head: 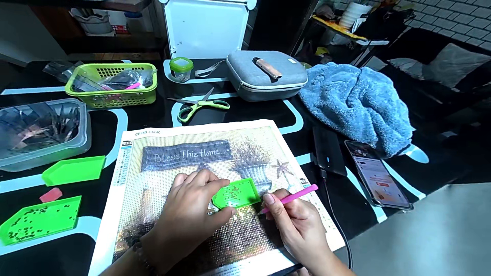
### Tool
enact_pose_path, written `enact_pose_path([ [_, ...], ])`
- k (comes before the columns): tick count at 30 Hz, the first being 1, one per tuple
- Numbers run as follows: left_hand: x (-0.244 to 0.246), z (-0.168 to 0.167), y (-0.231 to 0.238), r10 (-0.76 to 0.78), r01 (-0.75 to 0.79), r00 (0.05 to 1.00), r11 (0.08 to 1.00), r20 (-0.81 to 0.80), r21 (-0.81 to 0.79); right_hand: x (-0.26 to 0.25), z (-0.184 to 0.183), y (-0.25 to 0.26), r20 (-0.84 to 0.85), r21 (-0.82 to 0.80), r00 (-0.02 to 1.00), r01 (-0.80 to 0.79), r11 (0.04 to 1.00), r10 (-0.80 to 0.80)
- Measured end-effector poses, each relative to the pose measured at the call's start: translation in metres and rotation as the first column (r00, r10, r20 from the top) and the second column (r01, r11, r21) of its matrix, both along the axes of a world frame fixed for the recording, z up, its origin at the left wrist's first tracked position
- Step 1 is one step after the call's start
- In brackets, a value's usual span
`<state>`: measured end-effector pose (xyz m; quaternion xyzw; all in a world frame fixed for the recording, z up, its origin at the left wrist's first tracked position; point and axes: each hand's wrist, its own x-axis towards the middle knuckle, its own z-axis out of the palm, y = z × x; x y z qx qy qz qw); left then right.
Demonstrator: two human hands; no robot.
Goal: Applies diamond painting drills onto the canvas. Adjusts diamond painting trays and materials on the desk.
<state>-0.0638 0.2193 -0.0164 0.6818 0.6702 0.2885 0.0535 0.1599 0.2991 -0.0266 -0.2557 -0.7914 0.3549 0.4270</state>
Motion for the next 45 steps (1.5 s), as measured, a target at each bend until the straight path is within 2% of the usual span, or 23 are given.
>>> enact_pose_path([
  [2,0.000,0.000,0.000,0.001,-0.001,1.000,1.000,0.001,0.002,0.001,0.002,0.001,-0.031,-0.062,0.999,-0.010,0.998,0.009],
  [4,0.000,0.000,0.000,0.001,-0.001,1.000,1.000,0.010,0.005,0.001,0.006,0.003,-0.099,-0.224,0.995,-0.015,0.975,-0.008],
  [8,0.001,-0.001,0.000,0.000,-0.001,1.000,0.999,0.007,0.046,0.000,0.024,0.009,-0.104,-0.530,0.991,0.011,0.848,-0.078],
  [10,0.002,-0.003,0.001,0.000,0.000,1.000,0.997,-0.006,0.077,0.000,0.036,0.016,-0.088,-0.614,0.994,-0.002,0.789,-0.066],
  [12,0.002,-0.005,0.002,0.008,-0.006,1.000,0.994,-0.022,0.111,-0.002,0.041,0.023,-0.107,-0.570,0.994,-0.038,0.821,-0.029],
  [14,0.003,-0.007,0.002,0.016,-0.011,0.999,0.990,-0.037,0.144,-0.010,0.040,0.027,-0.108,-0.442,0.994,-0.050,0.896,0.003],
  [16,0.004,-0.008,0.002,0.019,-0.011,0.999,0.987,-0.048,0.162,-0.021,0.035,0.027,-0.030,-0.269,0.999,-0.045,0.962,0.038],
  [18,0.004,-0.009,0.003,0.025,-0.014,0.998,0.984,-0.056,0.177,-0.030,0.029,0.026,0.048,-0.105,0.994,-0.089,0.990,0.094],
  [20,0.005,-0.009,0.003,0.028,-0.018,0.998,0.983,-0.055,0.180,-0.036,0.026,0.024,0.094,-0.052,0.988,-0.121,0.991,0.125],
  [32,0.005,-0.009,0.002,0.032,-0.022,0.998,0.984,-0.055,0.177,-0.038,0.018,0.024,0.142,0.002,0.983,-0.116,0.993,0.114],
  [43,0.006,-0.009,0.002,0.038,-0.030,0.998,0.983,-0.042,0.179,-0.040,0.017,0.024,0.110,-0.010,0.986,-0.124,0.992,0.124],
  [45,0.006,-0.009,0.002,0.037,-0.030,0.999,0.983,-0.038,0.179,-0.038,0.019,0.023,0.089,-0.050,0.988,-0.120,0.991,0.124],
])
